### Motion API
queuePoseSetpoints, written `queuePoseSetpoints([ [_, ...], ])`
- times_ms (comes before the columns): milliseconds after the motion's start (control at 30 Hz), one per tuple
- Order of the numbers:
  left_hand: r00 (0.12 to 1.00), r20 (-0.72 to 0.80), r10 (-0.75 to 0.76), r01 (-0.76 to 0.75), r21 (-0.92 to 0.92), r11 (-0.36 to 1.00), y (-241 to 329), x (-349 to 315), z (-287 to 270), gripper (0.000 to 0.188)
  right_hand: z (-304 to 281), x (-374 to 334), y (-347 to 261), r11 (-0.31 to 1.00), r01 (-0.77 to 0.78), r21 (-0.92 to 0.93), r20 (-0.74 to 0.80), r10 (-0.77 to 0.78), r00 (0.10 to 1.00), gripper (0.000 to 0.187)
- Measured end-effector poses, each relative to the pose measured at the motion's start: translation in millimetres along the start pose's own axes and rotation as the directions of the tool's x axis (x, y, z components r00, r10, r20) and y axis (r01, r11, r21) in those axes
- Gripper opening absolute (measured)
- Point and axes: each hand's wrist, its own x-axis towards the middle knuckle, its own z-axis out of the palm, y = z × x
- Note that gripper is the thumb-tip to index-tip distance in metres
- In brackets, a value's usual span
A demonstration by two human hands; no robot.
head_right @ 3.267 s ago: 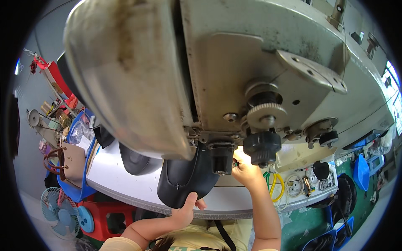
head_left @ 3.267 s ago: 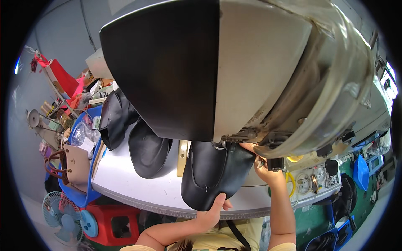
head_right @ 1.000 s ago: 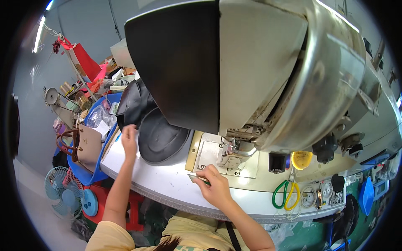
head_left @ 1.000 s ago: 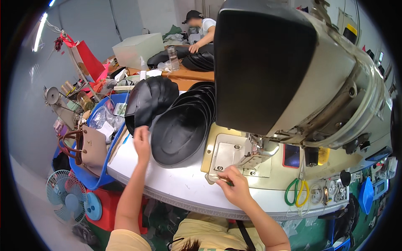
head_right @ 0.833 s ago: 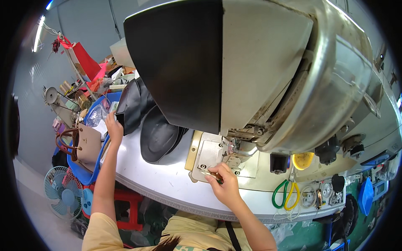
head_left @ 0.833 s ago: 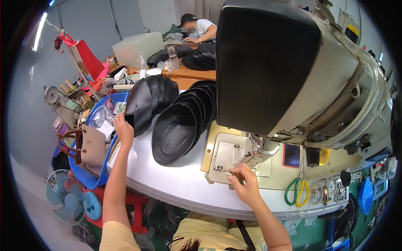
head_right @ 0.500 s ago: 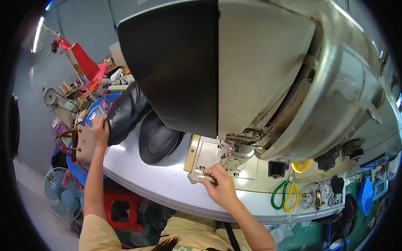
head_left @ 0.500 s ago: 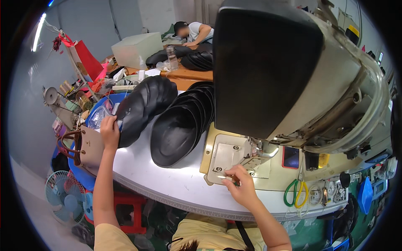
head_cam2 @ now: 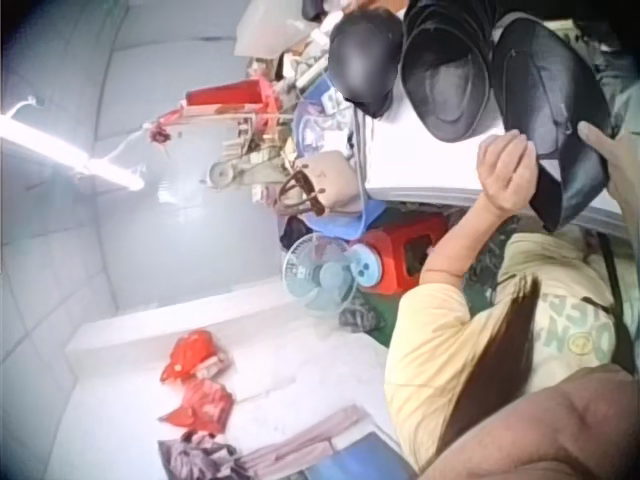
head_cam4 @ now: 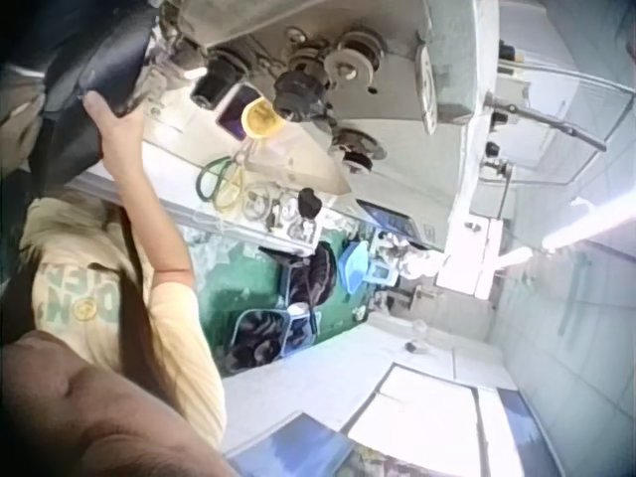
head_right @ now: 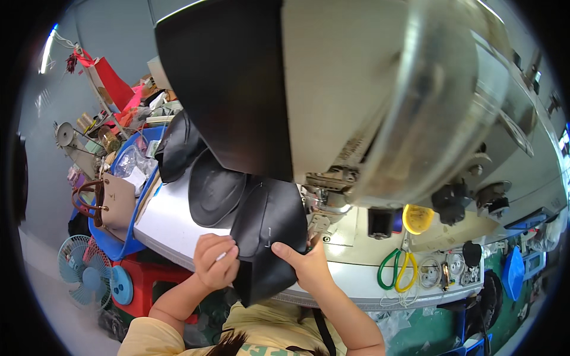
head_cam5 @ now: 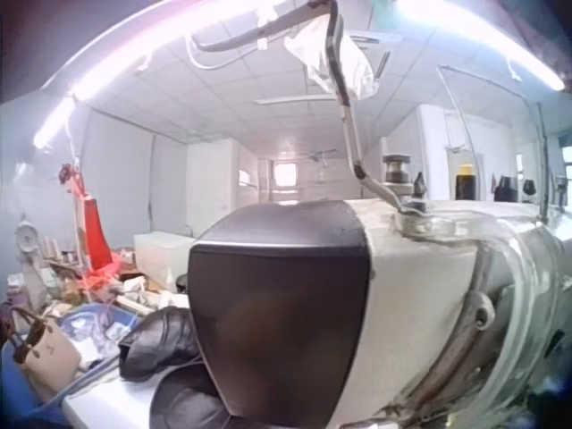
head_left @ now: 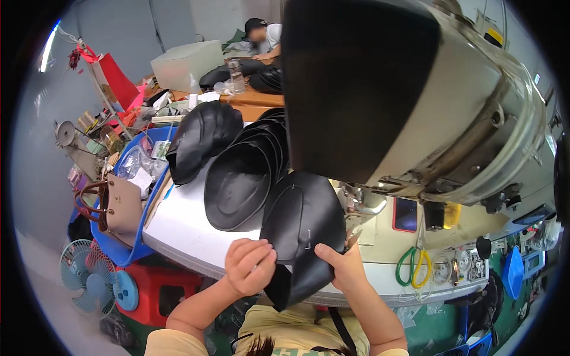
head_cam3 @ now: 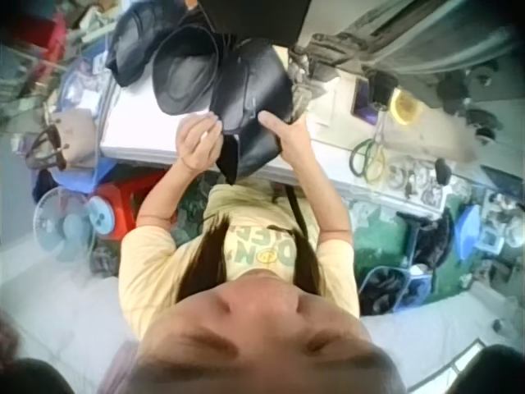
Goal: The person operates an industrial sewing machine to stitch black leather pieces, likely parts of a bag or seat cover. They guide the material under the needle, rotate the item to follow seams, and use scissors to trim threads between segments.
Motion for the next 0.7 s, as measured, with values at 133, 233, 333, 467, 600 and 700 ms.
queuePoseSetpoints([
  [133,0.997,-0.021,-0.080,0.074,-0.221,0.972,13,11,21,0.029,-19,-6,-15,0.986,-0.156,0.052,0.011,0.155,0.988,0.041],
  [233,1.000,0.021,-0.016,0.021,-0.255,0.967,15,27,31,0.034,-26,-9,-20,0.980,-0.188,0.071,0.039,0.186,0.982,0.041],
  [333,0.999,-0.023,0.049,-0.054,-0.277,0.960,12,33,40,0.032,-31,-10,-22,0.968,-0.221,0.121,0.038,0.217,0.975,0.039],
  [467,0.997,-0.077,0.021,-0.045,-0.325,0.945,9,32,64,0.026,-38,-10,-23,0.954,-0.197,0.225,0.034,0.195,0.980,0.038],
  [600,0.994,-0.008,0.113,-0.111,-0.292,0.950,7,56,73,0.034,-50,-8,-40,0.971,-0.036,0.235,-0.001,0.037,0.999,0.041],
  [700,0.984,-0.033,0.175,-0.178,-0.249,0.952,2,66,84,0.037,-66,-2,-49,0.993,0.118,0.031,-0.036,-0.117,0.992,0.044],
])
